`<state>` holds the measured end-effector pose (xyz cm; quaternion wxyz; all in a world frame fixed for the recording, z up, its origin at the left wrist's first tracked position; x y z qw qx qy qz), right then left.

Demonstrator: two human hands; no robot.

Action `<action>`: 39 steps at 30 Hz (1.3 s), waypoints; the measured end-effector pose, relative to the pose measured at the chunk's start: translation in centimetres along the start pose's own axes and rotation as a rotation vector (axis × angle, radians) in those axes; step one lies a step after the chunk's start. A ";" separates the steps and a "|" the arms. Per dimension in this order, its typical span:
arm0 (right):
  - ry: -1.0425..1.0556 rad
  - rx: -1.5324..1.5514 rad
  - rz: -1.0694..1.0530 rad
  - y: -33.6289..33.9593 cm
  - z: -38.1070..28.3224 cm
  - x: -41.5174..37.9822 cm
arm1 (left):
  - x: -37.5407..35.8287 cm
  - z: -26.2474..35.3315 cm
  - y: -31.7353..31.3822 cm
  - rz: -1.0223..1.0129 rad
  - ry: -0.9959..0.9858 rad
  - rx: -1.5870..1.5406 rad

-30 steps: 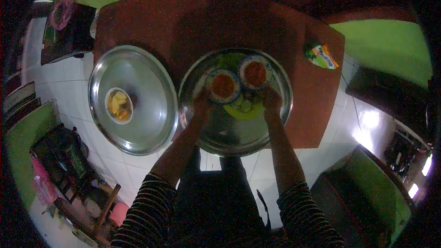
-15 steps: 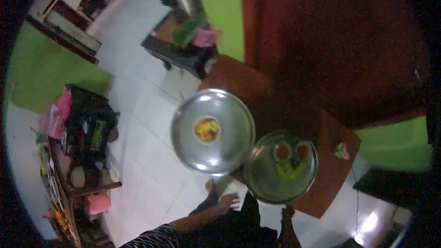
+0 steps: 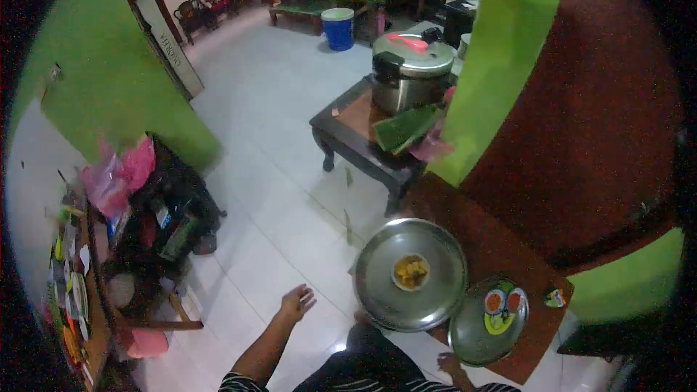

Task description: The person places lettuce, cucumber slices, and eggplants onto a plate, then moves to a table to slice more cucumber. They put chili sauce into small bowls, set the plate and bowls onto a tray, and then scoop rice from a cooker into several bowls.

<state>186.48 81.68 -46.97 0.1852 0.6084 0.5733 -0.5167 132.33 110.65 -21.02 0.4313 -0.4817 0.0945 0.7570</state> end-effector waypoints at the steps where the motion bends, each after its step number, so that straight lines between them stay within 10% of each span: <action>1: -0.141 0.221 -0.064 1.1 -0.5 3.2 | 1.4 3.2 -0.7 -0.021 -0.038 0.000; 4: 0.134 -0.500 0.567 -3.4 -16.7 3.2 | 4.0 12.9 -2.5 -0.067 -0.093 0.051; 9: 0.535 -0.881 0.901 -20.3 -44.9 11.6 | 8.8 23.9 -2.3 -0.089 -0.163 0.027; 13: 1.130 -1.100 0.749 -52.0 -59.0 18.9 | 11.2 26.5 10.1 0.132 -0.074 -0.181; 15: 0.881 -0.852 0.174 -68.8 -62.8 17.6 | 12.1 27.2 15.6 0.207 -0.034 -0.235; 18: 1.220 -1.026 -0.013 -84.3 -68.3 19.4 | 13.8 29.8 19.6 0.273 -0.014 -0.275; 19: 1.046 -1.022 0.002 -87.0 -70.2 21.0 | 14.8 31.4 19.9 0.289 -0.014 -0.280; 23: 1.069 -0.649 0.047 -90.8 -79.7 22.4 | 22.8 42.6 19.1 0.141 -0.048 -0.365; 26: 1.088 -0.435 0.314 -86.2 -88.1 24.9 | 31.0 55.4 10.1 -0.843 0.336 -0.714; 29: 1.285 -0.312 0.676 -78.5 -97.0 24.7 | 38.4 69.4 -2.9 0.010 -0.131 -0.192; 31: 1.107 -0.005 0.749 -72.6 -101.3 22.9 | 40.7 76.0 -15.2 -0.143 -0.209 0.032; 35: 1.191 -0.469 1.478 -66.8 -111.1 19.0 | 45.9 84.5 -33.7 -0.270 -0.271 0.322; 39: 0.802 -0.405 1.507 -64.5 -115.1 21.1 | 51.7 87.4 -42.0 -0.533 -0.361 0.636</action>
Point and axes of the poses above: each hand's wrist, its own x-axis towards the middle knuckle, its own y-axis out of the back of the hand, z = x × y, the point moved 10 cm from there along x, towards the middle knuckle, and after that the axes turned 2 degrees about -y, right-handed, at the moved point
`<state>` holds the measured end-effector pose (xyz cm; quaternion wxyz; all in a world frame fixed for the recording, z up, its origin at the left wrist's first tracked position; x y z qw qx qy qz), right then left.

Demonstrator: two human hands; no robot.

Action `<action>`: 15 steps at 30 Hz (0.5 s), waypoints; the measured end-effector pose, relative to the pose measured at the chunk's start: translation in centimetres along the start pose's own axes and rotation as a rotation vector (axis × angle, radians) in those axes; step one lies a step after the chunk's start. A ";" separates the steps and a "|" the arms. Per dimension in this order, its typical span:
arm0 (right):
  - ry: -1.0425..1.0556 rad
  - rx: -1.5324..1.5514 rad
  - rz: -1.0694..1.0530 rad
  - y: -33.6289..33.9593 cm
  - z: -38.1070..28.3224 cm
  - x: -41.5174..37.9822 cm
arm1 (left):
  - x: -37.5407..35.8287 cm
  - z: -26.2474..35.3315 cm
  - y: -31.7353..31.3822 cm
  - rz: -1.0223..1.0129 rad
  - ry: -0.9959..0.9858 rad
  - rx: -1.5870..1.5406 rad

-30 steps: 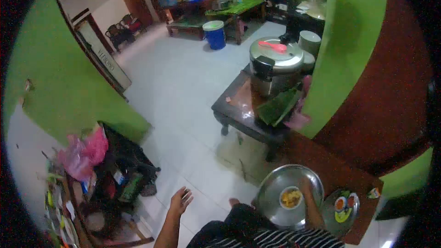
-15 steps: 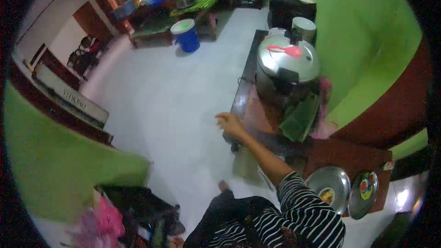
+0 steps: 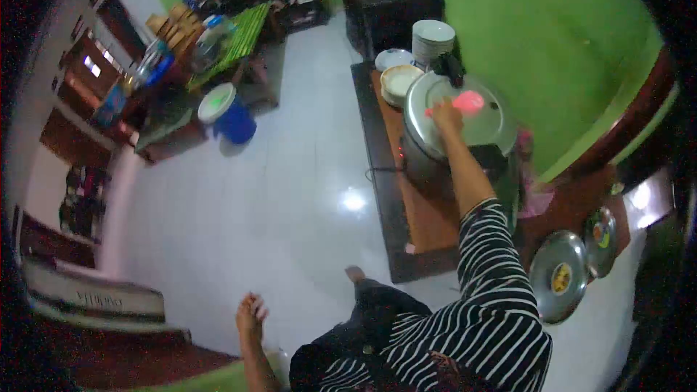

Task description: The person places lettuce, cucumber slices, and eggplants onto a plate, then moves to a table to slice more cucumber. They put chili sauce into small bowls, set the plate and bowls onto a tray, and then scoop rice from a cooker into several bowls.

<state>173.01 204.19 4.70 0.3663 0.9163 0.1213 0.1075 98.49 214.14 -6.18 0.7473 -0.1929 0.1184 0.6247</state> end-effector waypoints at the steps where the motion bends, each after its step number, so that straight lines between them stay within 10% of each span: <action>1: -0.102 -0.012 -0.090 -0.2 -0.8 -0.1 | 1.4 -1.4 1.0 0.058 0.071 0.016; 10: -0.363 -0.103 0.513 -0.6 7.1 4.3 | 12.5 -9.2 4.9 0.151 0.540 -0.179; 15: 0.095 -0.350 0.997 7.7 6.3 -3.7 | 24.1 -10.9 2.1 -0.145 0.710 -0.083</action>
Point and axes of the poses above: each hand's wrist, its own x-axis towards the middle knuckle, its own y-axis out of the back of the hand, z = x × y, the point moved 10 cm from there along x, towards the middle knuckle, and after that the axes turned 2 degrees about -y, right-handed, at the moved point
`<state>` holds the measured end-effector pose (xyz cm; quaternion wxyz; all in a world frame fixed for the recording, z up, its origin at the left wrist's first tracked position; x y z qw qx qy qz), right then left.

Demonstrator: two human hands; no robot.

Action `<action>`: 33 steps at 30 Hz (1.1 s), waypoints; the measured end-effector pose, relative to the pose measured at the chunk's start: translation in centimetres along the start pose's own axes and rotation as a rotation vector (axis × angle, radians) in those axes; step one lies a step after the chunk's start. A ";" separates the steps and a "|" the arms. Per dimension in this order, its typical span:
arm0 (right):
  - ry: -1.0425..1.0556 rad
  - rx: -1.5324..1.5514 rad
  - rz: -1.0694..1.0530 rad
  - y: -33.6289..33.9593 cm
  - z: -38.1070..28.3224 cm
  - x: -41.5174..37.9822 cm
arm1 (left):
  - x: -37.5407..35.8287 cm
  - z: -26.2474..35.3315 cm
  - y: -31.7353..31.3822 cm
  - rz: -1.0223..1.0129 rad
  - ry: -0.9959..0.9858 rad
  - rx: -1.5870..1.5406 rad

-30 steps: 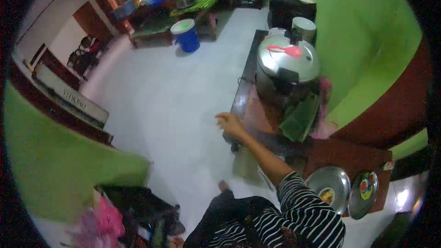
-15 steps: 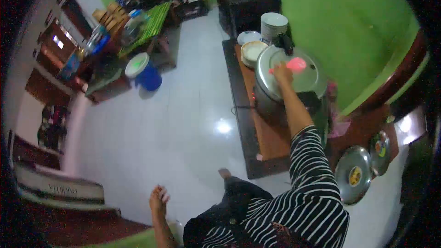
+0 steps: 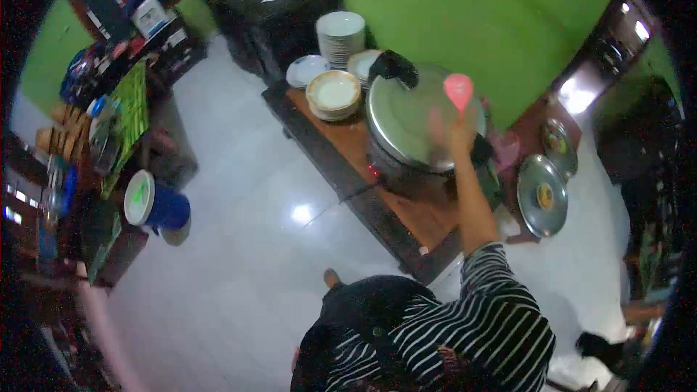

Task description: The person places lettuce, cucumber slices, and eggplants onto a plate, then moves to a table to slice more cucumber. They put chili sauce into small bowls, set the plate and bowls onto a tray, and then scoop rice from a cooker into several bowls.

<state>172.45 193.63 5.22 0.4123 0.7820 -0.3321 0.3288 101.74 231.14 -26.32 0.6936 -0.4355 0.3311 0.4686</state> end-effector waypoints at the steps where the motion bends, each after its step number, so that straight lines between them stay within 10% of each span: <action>1: -0.258 0.156 -0.107 1.3 3.4 -0.1 | 3.0 1.9 -0.5 -0.166 0.021 0.027; 2: -0.510 0.325 -0.202 2.4 6.2 -0.5 | 0.0 5.4 -9.4 -0.402 0.071 0.051; 3: -0.513 0.093 -0.267 4.3 7.6 -1.0 | -2.3 11.7 -12.3 0.136 -0.195 0.298; 8: -0.523 0.047 -0.435 2.8 4.8 -0.3 | 6.7 26.9 -39.1 -0.355 -0.508 0.973; 14: -0.257 0.388 -0.430 -13.2 -3.0 5.3 | 1.0 24.0 -69.7 -0.796 -0.665 0.970; 18: -0.294 0.079 -0.601 -20.6 -6.2 7.3 | 1.7 12.1 -73.5 -1.121 -0.289 0.961; 23: -0.397 -0.061 -0.746 -24.5 -5.4 7.6 | 2.4 6.0 -68.2 -1.066 0.087 1.192; 33: -0.568 -0.003 -0.551 -16.0 -6.3 13.3 | 8.4 20.9 -70.5 -0.712 -0.160 1.009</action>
Point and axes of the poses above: each hand's wrist, its own x-axis towards the middle knuckle, its own y-axis out of the back of the hand, z = x × y, the point moved 10 cm from there along x, towards the middle knuckle, and after that the axes turned 2 degrees about -y, right-handed, at the moved point
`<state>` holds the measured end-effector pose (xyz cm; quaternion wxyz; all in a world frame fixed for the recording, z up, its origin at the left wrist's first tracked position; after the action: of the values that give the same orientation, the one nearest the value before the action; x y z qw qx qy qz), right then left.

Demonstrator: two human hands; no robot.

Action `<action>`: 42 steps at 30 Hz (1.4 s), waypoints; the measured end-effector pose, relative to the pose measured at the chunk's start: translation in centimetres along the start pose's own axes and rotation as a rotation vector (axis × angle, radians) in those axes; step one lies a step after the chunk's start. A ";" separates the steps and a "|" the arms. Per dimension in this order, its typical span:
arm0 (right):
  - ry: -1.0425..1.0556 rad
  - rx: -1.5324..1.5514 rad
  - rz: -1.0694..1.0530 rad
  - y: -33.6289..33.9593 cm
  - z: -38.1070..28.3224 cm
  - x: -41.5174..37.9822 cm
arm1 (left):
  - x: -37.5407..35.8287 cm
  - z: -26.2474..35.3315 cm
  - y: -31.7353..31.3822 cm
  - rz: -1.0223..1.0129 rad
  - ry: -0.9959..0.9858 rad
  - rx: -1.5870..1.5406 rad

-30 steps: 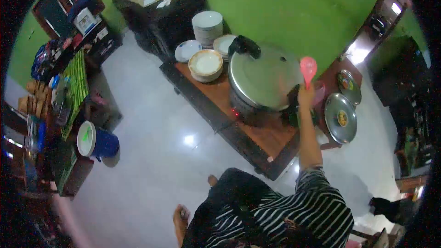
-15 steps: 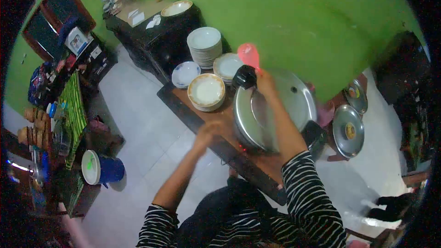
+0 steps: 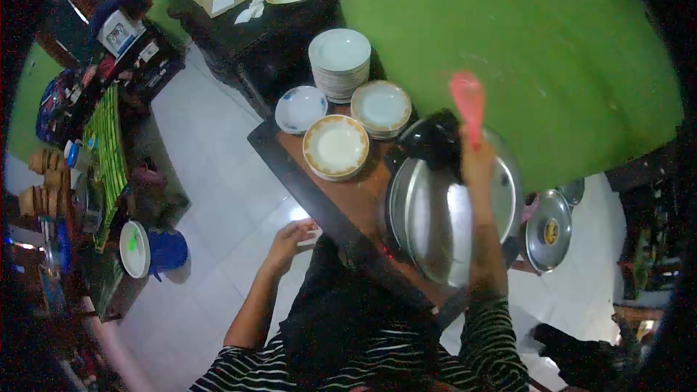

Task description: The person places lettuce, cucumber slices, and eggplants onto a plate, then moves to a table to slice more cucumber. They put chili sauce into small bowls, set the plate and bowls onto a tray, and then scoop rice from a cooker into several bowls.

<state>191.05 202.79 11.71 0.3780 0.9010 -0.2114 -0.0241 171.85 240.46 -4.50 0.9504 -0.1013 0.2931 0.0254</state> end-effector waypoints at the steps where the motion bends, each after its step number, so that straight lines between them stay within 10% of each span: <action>1: -0.063 -0.033 0.009 2.0 0.3 -0.1 | 1.1 0.6 0.4 0.005 0.004 -0.015; 5: 0.313 -0.377 0.193 13.3 0.7 -2.0 | 6.7 2.5 -1.0 -0.096 0.022 0.069; 9: -0.260 0.694 0.462 24.4 9.8 -5.7 | 9.4 11.0 -12.8 -0.507 -0.399 0.312; 13: -0.323 0.597 0.746 31.2 13.3 -11.7 | 0.6 20.3 -28.6 -1.019 -0.978 0.494; 17: -0.414 0.424 0.812 32.7 15.5 -18.0 | -9.1 17.4 -36.6 -1.508 -1.252 0.501; 22: -0.533 0.352 0.784 30.8 21.1 -24.4 | -10.5 10.3 -37.8 -1.576 -1.353 0.447; 33: -0.643 0.168 0.781 38.0 27.9 -34.0 | 3.5 7.4 -33.6 -0.973 -0.526 0.508; 42: -0.639 0.051 0.724 38.0 27.9 -34.5 | 22.8 20.2 -12.9 0.058 -0.846 0.626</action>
<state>140.26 174.08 14.02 0.2558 0.7260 -0.6176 -0.1613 203.25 231.81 1.30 0.9693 0.2145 -0.1200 0.0016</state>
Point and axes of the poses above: each hand's wrist, its own x-axis towards the middle knuckle, its own y-axis out of the back of the hand, z = x × y, the point moved 10 cm from there along x, towards the middle knuckle, and after that the axes turned 2 degrees about -y, right-handed, at the moved point
